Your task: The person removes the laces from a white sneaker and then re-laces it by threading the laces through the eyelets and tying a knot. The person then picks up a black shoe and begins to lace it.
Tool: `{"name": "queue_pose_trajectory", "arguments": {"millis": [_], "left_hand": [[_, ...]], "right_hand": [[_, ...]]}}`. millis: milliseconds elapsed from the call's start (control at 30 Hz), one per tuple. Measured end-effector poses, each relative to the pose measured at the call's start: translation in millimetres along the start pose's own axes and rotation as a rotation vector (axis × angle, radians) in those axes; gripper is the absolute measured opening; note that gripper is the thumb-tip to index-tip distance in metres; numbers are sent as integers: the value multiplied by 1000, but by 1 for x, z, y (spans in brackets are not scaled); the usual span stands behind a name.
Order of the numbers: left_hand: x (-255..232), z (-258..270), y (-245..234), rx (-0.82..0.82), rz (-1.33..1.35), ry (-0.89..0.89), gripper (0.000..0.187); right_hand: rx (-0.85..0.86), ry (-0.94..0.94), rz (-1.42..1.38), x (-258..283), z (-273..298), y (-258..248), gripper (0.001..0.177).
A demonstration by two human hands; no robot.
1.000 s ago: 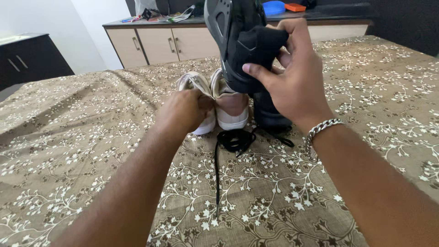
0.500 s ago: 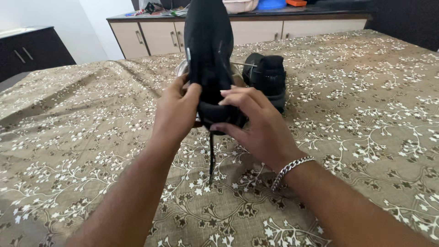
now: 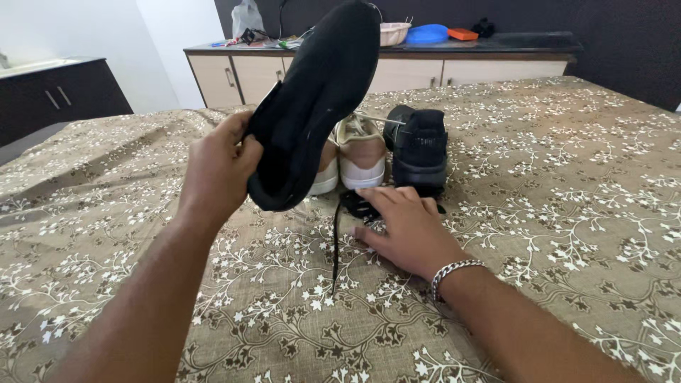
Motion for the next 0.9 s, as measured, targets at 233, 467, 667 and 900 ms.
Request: {"name": "queue_pose_trajectory", "arguments": {"millis": [233, 467, 667, 900], "left_hand": [[8, -18, -14, 226, -144, 123, 46], [7, -34, 4, 324, -150, 228, 44], [-4, -35, 32, 468, -296, 301, 42], [-9, -36, 33, 542, -280, 319, 46]], "right_hand": [[146, 81, 76, 0, 0, 2, 27], [330, 205, -886, -6, 5, 2, 13], [-209, 189, -1362, -28, -3, -32, 13], [-503, 194, -1348, -35, -1, -52, 18]]}}
Point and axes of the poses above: each hand's wrist, its own z-axis away from the middle knuckle, its own y-axis out of the palm, x = y × z, the point moved 5 cm from there along -z, towards the middle knuckle, and after that the axes turned 13 degrees about -z, right-handed, at the moved point
